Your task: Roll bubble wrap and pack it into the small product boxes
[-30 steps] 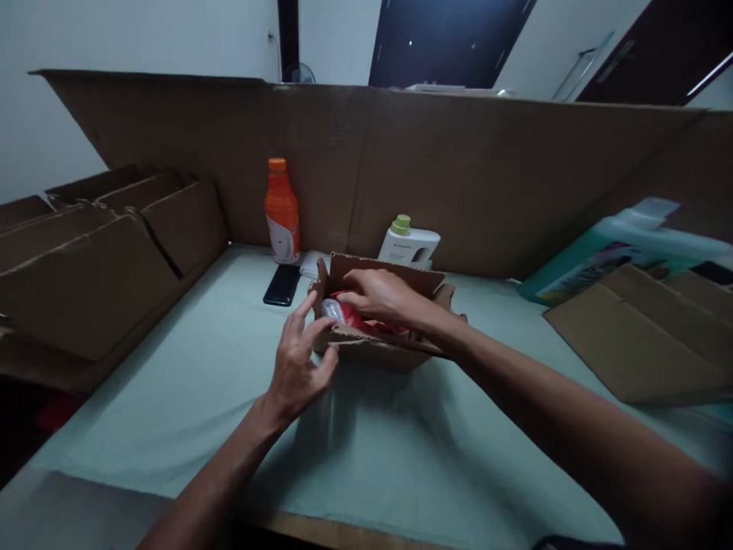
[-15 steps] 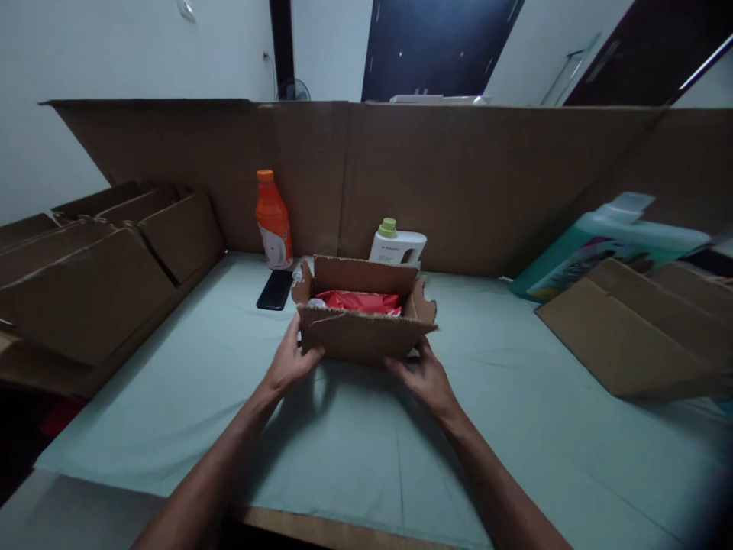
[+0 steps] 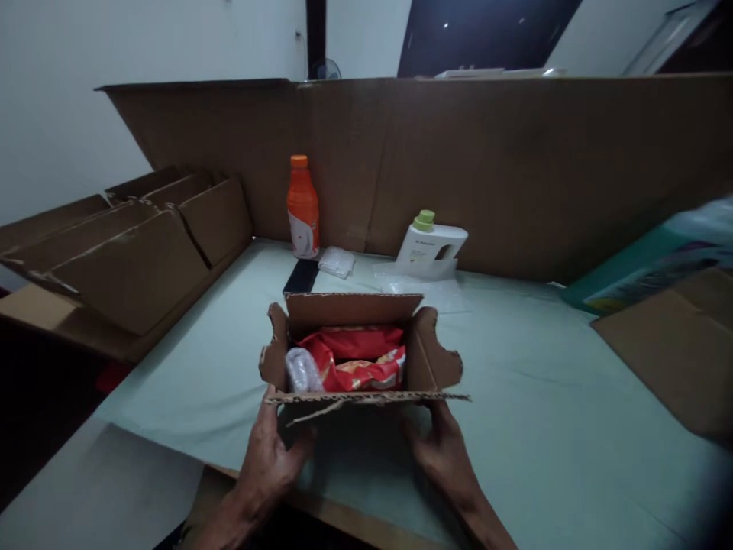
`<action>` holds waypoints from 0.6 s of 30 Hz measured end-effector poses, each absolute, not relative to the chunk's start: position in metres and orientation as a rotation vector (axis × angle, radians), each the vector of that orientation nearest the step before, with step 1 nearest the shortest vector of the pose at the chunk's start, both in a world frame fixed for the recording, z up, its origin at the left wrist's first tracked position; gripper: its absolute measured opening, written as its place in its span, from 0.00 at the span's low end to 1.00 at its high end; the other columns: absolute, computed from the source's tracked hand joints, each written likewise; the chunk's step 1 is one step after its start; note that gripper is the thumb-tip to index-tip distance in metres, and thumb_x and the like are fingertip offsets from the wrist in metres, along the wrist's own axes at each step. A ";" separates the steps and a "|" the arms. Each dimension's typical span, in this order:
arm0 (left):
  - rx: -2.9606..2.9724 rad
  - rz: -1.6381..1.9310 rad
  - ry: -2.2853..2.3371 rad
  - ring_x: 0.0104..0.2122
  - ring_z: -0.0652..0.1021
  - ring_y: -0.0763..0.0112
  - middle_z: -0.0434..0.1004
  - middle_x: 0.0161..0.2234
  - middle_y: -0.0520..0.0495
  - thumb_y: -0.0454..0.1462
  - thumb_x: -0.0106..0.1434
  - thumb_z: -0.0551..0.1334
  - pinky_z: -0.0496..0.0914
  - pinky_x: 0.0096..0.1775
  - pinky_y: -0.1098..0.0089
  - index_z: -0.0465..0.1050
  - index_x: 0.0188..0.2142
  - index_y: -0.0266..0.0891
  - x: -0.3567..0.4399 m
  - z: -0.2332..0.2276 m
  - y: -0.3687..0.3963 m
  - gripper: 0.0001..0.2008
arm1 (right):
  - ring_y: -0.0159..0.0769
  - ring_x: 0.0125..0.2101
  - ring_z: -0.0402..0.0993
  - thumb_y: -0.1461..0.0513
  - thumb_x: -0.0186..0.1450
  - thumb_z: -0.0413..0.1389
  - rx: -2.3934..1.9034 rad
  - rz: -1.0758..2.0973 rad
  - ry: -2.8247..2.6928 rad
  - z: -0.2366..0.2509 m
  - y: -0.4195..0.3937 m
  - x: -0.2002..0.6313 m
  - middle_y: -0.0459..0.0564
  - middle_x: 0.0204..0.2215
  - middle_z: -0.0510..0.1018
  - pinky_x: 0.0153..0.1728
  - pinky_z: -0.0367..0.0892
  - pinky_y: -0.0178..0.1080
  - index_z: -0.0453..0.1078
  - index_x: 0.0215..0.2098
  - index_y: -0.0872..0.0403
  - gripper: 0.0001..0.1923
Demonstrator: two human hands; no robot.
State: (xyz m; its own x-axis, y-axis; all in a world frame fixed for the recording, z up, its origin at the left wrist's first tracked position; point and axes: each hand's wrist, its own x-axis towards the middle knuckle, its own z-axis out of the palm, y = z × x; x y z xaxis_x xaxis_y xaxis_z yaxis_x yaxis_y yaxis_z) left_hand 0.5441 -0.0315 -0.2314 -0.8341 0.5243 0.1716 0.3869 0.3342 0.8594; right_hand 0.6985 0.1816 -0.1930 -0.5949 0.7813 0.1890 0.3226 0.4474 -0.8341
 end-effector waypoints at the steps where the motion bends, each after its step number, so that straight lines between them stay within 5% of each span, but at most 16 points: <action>1: 0.774 1.525 2.463 0.56 0.76 0.46 0.77 0.52 0.35 0.48 0.60 0.63 0.69 0.57 0.46 0.66 0.56 0.38 0.539 -0.231 -0.041 0.28 | 0.49 0.43 0.79 0.51 0.57 0.58 -0.874 1.082 -2.169 -0.193 0.180 0.689 0.53 0.38 0.82 0.45 0.74 0.48 0.72 0.43 0.50 0.18; 9: 0.698 1.471 2.528 0.50 0.78 0.44 0.79 0.45 0.37 0.48 0.56 0.67 0.75 0.51 0.48 0.75 0.47 0.41 0.528 -0.248 -0.058 0.22 | 0.46 0.24 0.77 0.51 0.55 0.55 -1.043 1.158 -2.439 -0.208 0.204 0.683 0.48 0.24 0.80 0.25 0.71 0.44 0.68 0.37 0.48 0.15; 13: 0.608 1.560 2.563 0.49 0.78 0.48 0.77 0.44 0.39 0.46 0.59 0.65 0.75 0.49 0.49 0.71 0.51 0.41 0.520 -0.248 -0.064 0.22 | 0.45 0.31 0.80 0.55 0.57 0.52 -0.814 1.244 -2.505 -0.202 0.197 0.639 0.52 0.33 0.81 0.32 0.73 0.43 0.67 0.41 0.52 0.15; 18: 0.403 1.707 2.632 0.56 0.74 0.50 0.71 0.54 0.37 0.45 0.60 0.63 0.67 0.60 0.48 0.60 0.61 0.39 0.484 -0.241 -0.086 0.31 | 0.43 0.41 0.79 0.63 0.56 0.53 -0.340 1.328 -2.573 -0.193 0.181 0.508 0.55 0.45 0.81 0.43 0.74 0.41 0.66 0.53 0.56 0.26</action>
State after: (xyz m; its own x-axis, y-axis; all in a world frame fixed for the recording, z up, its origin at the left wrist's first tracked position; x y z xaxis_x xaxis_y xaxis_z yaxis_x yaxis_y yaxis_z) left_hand 0.4842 -0.0858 -0.2406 -0.9673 0.2008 0.1552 0.2236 0.3849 0.8955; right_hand 0.5080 0.1814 -0.1927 -0.9477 0.3055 0.0927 0.1013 0.5631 -0.8201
